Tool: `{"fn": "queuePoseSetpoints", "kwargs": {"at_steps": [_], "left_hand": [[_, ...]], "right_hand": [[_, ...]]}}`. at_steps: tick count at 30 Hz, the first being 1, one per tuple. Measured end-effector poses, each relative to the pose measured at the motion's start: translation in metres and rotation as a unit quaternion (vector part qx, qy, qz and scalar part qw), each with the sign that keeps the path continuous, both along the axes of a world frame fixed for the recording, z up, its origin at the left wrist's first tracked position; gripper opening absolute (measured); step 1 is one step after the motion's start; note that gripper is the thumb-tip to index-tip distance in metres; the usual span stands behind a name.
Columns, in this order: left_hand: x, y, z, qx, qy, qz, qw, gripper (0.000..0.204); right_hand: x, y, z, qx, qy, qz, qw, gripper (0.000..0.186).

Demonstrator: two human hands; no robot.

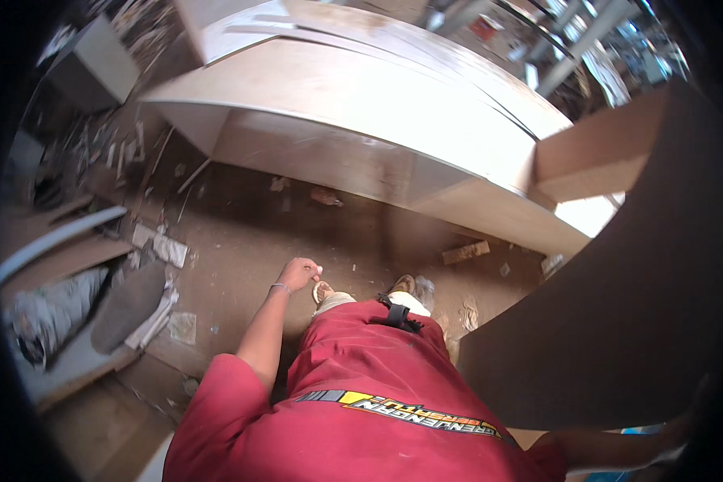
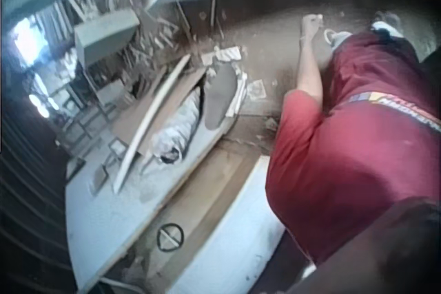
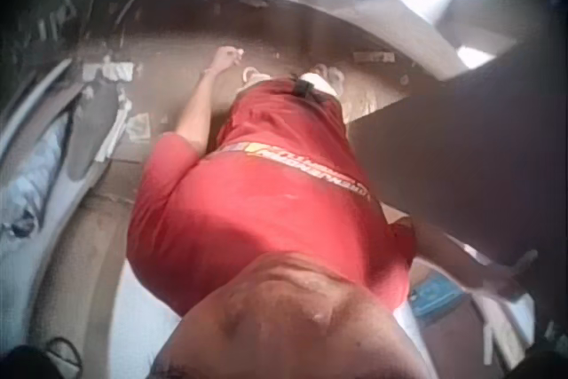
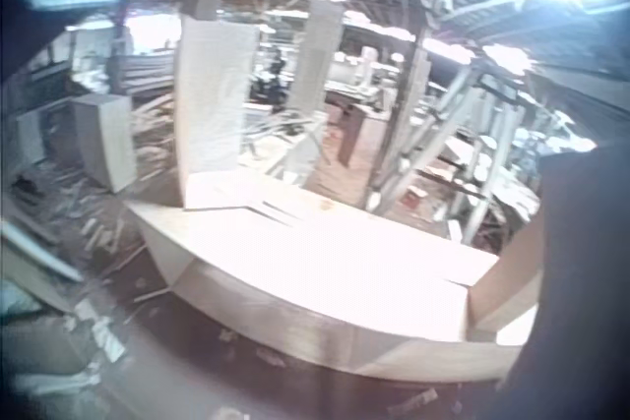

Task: The person sands the surface of a wooden cabinet with a power sander, applies liquid glue from a bottle to a laminate sheet, and spreads the glue evenly with a scraper.

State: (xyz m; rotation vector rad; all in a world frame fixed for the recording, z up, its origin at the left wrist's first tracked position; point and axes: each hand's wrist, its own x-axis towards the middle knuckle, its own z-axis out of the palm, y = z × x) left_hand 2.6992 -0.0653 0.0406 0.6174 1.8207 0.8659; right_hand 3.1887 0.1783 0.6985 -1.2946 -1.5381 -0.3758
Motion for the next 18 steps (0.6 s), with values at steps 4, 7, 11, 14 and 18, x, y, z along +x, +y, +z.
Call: {"fn": "queuePoseSetpoints", "kwargs": {"at_steps": [4,7,11,14,18], "left_hand": [[-0.044,-0.048,0.023,-0.016,0.131,0.082,0.988,0.047],[-0.077,-0.078,0.048,0.043,0.033,0.165,0.985,0.046],[-0.127,-0.091,0.048,0.316,0.058,0.176,0.93,0.028],[-0.171,-0.097,0.067,0.415,0.165,0.166,0.879,0.045],[-0.216,-0.132,0.15,0.297,-0.167,0.284,0.896,0.042]], "right_hand": [[-0.072,0.009,-0.028,-0.131,0.005,0.077,0.988,0.05],[-0.142,0.023,-0.053,-0.191,0.016,0.169,0.967,0.047],[-0.255,0.037,-0.082,-0.19,0.034,0.457,0.868,0.059],[-0.396,0.005,-0.103,-0.138,0.061,0.484,0.862,0.064],[-0.521,-0.036,-0.14,-0.223,0.149,0.572,0.775,0.053]]}}
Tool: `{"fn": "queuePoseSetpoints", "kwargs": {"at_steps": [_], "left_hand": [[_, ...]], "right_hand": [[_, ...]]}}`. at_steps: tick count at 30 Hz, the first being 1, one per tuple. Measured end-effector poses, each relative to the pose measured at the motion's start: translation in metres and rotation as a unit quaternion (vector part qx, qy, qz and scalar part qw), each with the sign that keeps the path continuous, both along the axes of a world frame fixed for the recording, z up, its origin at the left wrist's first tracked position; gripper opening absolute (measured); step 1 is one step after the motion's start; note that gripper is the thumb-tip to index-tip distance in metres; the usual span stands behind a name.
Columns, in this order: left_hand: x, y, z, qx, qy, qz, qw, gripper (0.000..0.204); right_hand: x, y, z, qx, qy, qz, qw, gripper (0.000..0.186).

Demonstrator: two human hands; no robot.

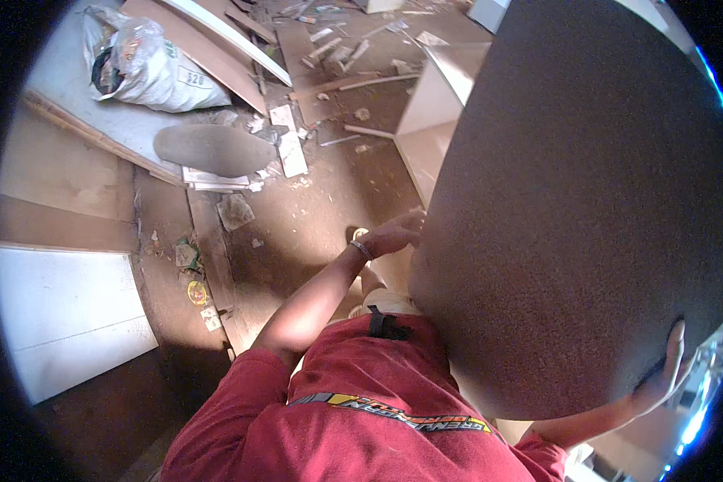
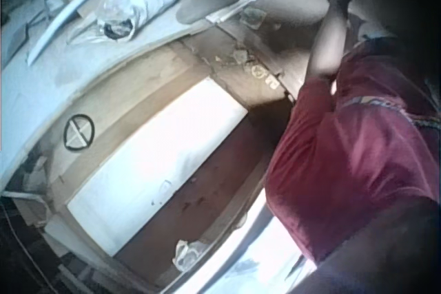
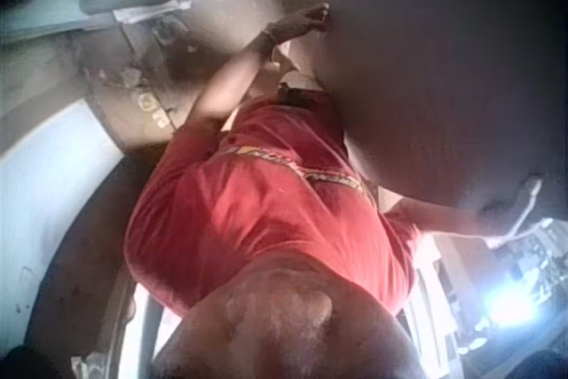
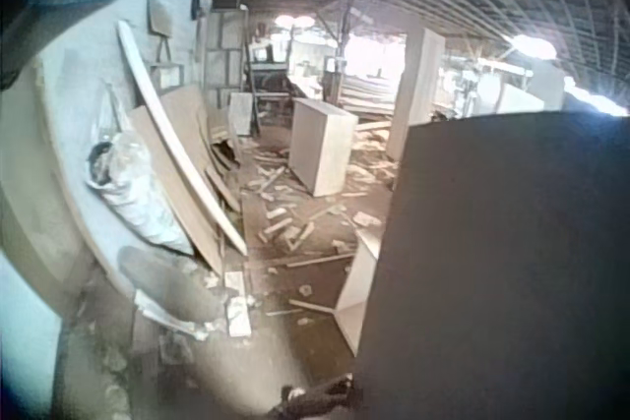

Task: The person sands the surface of a wooden cabinet with a power sander, applies liquid glue from a bottle to a laminate sheet, and spreads the glue evenly with a scraper.

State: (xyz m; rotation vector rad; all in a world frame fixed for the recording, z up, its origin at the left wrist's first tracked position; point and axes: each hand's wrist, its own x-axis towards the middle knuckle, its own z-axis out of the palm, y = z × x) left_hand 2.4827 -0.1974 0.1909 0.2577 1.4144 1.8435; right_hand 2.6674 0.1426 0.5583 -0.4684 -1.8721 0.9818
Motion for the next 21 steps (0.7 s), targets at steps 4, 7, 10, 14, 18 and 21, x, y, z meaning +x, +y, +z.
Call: {"fn": "queuePoseSetpoints", "kwargs": {"at_steps": [4,7,10,14,18,21], "left_hand": [[-0.088,-0.073,0.031,-0.009,0.046,0.12,0.992,0.038],[-0.147,-0.133,0.01,0.005,0.063,0.33,0.942,0.045],[-0.245,-0.204,0.053,-0.134,0.197,0.355,0.904,0.058],[-0.293,-0.297,0.117,-0.318,0.156,0.455,0.817,0.061],[-0.353,-0.41,0.155,-0.459,0.235,0.526,0.676,0.056],[-0.375,-0.531,0.136,-0.364,0.247,0.579,0.687,0.055]], "right_hand": [[-0.127,-0.073,-0.036,-0.055,0.049,0.101,0.992,0.046],[-0.247,-0.108,-0.039,-0.086,0.071,0.178,0.978,0.041],[-0.349,-0.141,-0.02,-0.087,0.103,0.205,0.969,0.036],[-0.485,-0.201,-0.014,-0.082,0.102,0.285,0.95,0.03],[-0.621,-0.28,-0.003,-0.026,0.058,0.341,0.938,0.029],[-0.732,-0.347,-0.003,-0.206,-0.005,0.641,0.74,0.052]]}}
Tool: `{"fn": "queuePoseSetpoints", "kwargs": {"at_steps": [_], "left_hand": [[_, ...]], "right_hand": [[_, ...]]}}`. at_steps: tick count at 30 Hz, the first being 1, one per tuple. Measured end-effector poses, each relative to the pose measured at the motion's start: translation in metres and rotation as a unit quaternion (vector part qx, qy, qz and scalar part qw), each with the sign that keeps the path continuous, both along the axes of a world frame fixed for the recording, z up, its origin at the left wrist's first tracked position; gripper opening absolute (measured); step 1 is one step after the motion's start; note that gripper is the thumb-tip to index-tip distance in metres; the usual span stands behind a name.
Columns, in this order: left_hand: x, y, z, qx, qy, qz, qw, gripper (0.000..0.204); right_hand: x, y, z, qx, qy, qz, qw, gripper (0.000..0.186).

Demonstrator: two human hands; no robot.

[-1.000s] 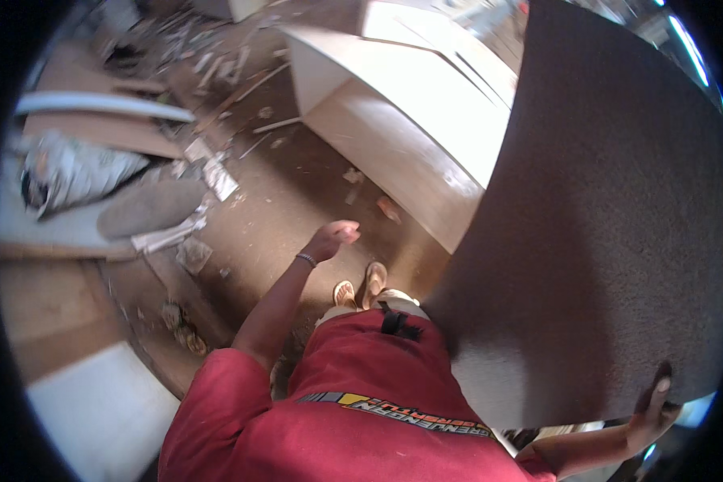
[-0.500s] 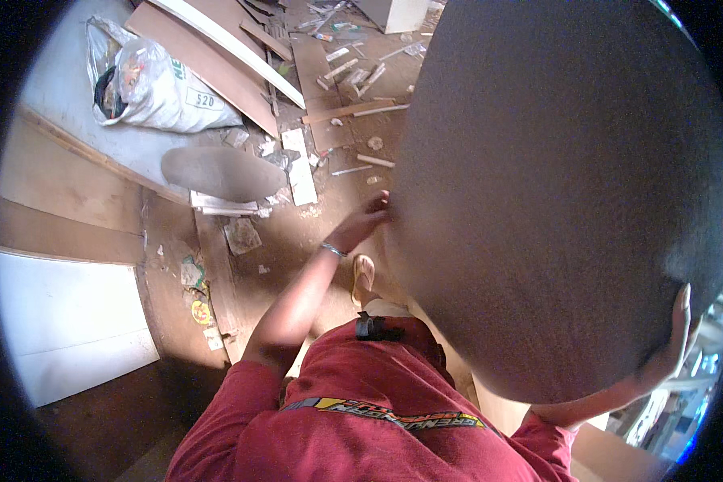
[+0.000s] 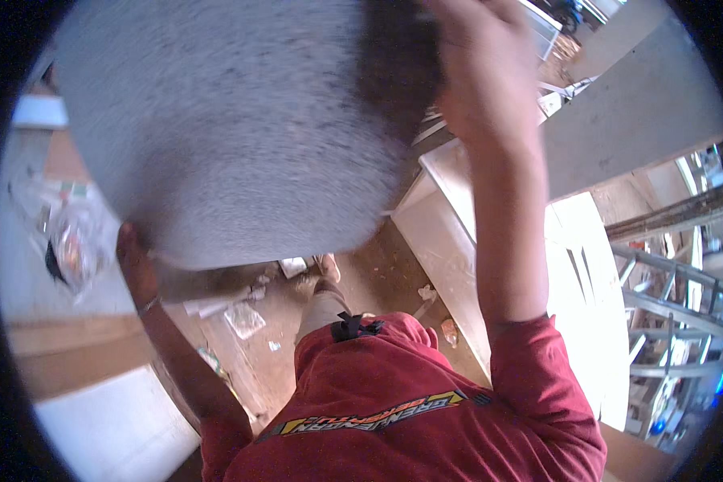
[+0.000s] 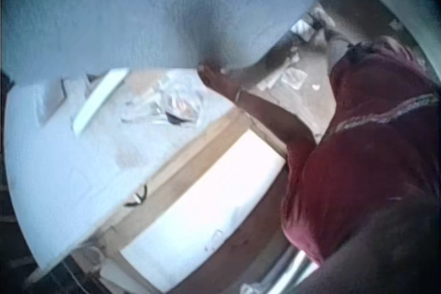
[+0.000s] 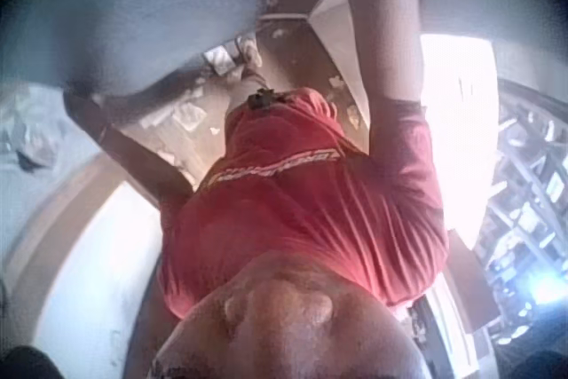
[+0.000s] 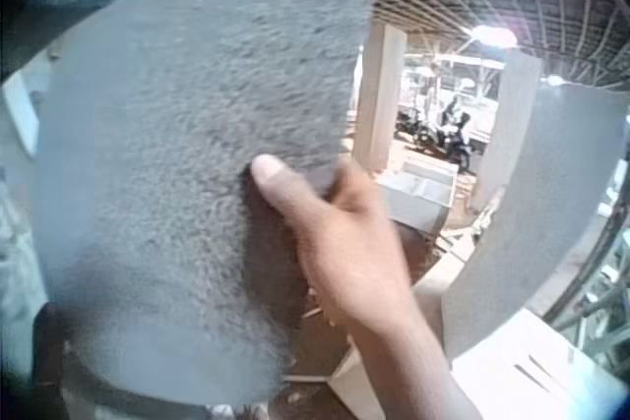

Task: The person sands the surface of a wooden cabinet with a power sander, applies liquid glue from a bottle to a laminate sheet, and spreads the glue evenly with a scraper.

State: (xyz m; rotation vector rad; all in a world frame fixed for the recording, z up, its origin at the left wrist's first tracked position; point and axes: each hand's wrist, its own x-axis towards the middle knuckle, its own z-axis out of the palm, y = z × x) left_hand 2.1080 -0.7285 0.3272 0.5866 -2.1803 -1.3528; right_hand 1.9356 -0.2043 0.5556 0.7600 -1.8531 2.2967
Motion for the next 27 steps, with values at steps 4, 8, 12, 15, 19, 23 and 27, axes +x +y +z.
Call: {"fn": "queuePoseSetpoints", "kwargs": {"at_steps": [4,8,12,15,19,23,27], "left_hand": [[-0.146,0.024,0.029,0.0,0.043,0.074,0.996,0.06],[-0.252,0.009,0.019,-0.039,-0.013,0.012,0.999,0.058],[-0.354,0.025,0.006,-0.001,-0.085,-0.124,0.989,0.048],[-0.47,0.067,-0.005,0.122,-0.092,-0.305,0.94,0.047],[-0.612,0.138,-0.06,0.105,-0.128,-0.414,0.895,0.055],[-0.746,0.229,-0.036,-0.009,-0.148,-0.455,0.878,0.056],[-0.871,0.296,-0.03,-0.093,-0.102,-0.45,0.882,0.053]], "right_hand": [[-0.171,-0.027,-0.033,-0.094,0.022,0.01,0.995,0.048],[-0.262,-0.043,-0.048,-0.151,-0.007,-0.111,0.982,0.047],[-0.318,0.013,-0.071,-0.085,-0.09,-0.329,0.936,0.067],[-0.371,0.103,-0.088,-0.159,-0.034,-0.375,0.912,0.039],[-0.418,0.228,-0.117,-0.233,-0.035,-0.39,0.89,0.026],[-0.479,0.309,-0.151,-0.169,0.029,-0.523,0.835,0.046],[-0.58,0.338,-0.145,-0.226,0.019,-0.549,0.804,0.046]]}}
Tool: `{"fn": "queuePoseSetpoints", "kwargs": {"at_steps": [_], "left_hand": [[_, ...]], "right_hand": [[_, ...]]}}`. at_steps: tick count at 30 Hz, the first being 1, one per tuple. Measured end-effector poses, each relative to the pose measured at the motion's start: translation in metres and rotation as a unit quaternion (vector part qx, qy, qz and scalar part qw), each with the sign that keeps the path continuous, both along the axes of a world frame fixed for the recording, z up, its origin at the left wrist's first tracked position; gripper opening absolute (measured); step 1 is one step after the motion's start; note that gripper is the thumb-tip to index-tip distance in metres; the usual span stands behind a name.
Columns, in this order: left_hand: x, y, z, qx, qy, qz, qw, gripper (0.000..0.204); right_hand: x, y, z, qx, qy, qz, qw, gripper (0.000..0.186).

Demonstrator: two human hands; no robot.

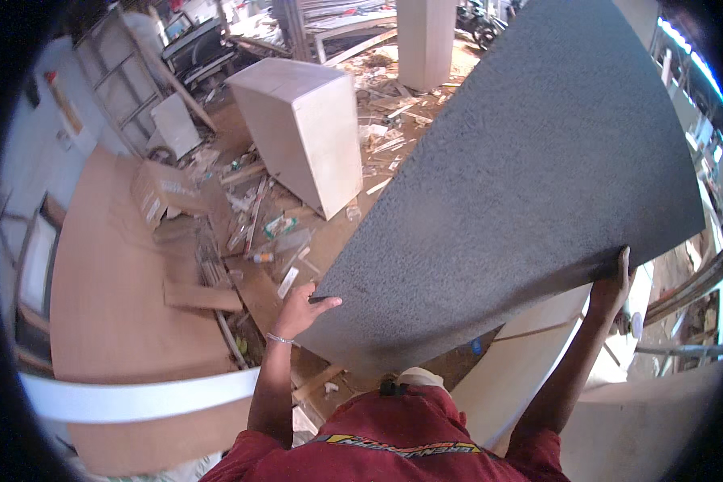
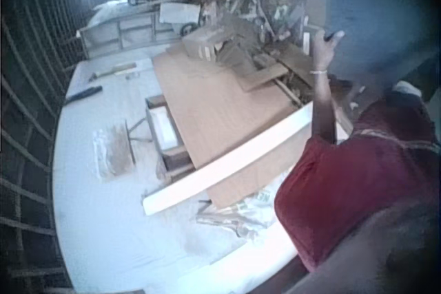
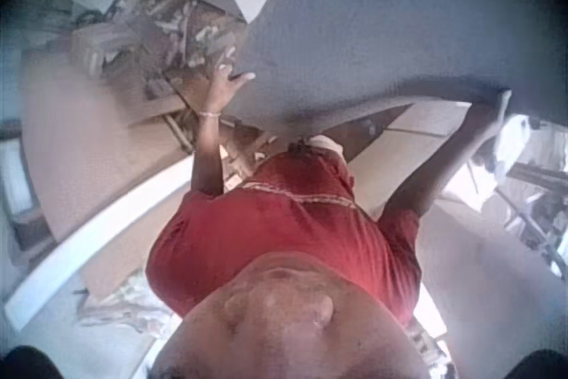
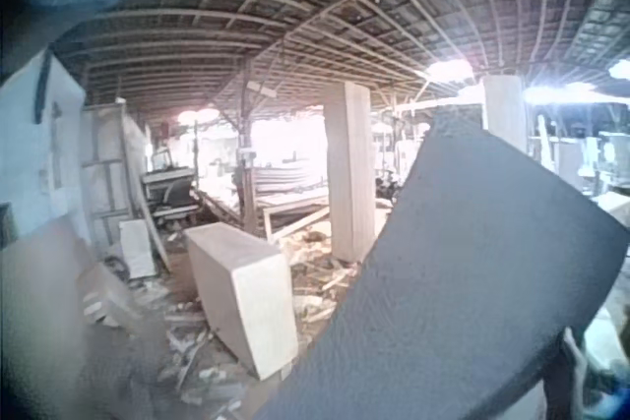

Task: The person sands the surface of a wooden cabinet with a power sander, applies liquid glue from a bottle to a laminate sheet, and spreads the glue evenly with a scraper.

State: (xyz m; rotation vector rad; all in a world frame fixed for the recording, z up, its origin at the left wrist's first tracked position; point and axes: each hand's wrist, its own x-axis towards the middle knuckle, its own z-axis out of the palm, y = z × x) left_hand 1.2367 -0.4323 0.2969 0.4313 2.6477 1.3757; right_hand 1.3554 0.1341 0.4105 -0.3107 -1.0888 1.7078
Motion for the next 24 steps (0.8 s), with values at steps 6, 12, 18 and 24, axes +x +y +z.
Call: {"fn": "queuePoseSetpoints", "kwargs": {"at_steps": [6,12,18,24], "left_hand": [[-0.179,0.092,0.05,0.024,0.182,0.125,0.975,0.039],[-0.319,0.113,0.098,0.035,0.217,0.149,0.964,0.03],[-0.455,0.116,0.098,-0.018,0.203,0.225,0.953,0.033],[-0.626,0.086,0.085,-0.006,0.267,0.359,0.894,0.036]], "right_hand": [[-0.178,0.096,0.005,0.073,-0.17,-0.024,0.982,0.052],[-0.383,0.134,-0.096,0.005,-0.185,0.201,0.962,0.034],[-0.591,0.05,-0.152,-0.11,-0.145,0.376,0.909,0.045],[-0.864,0.016,-0.089,-0.08,-0.106,0.412,0.902,0.041]]}}
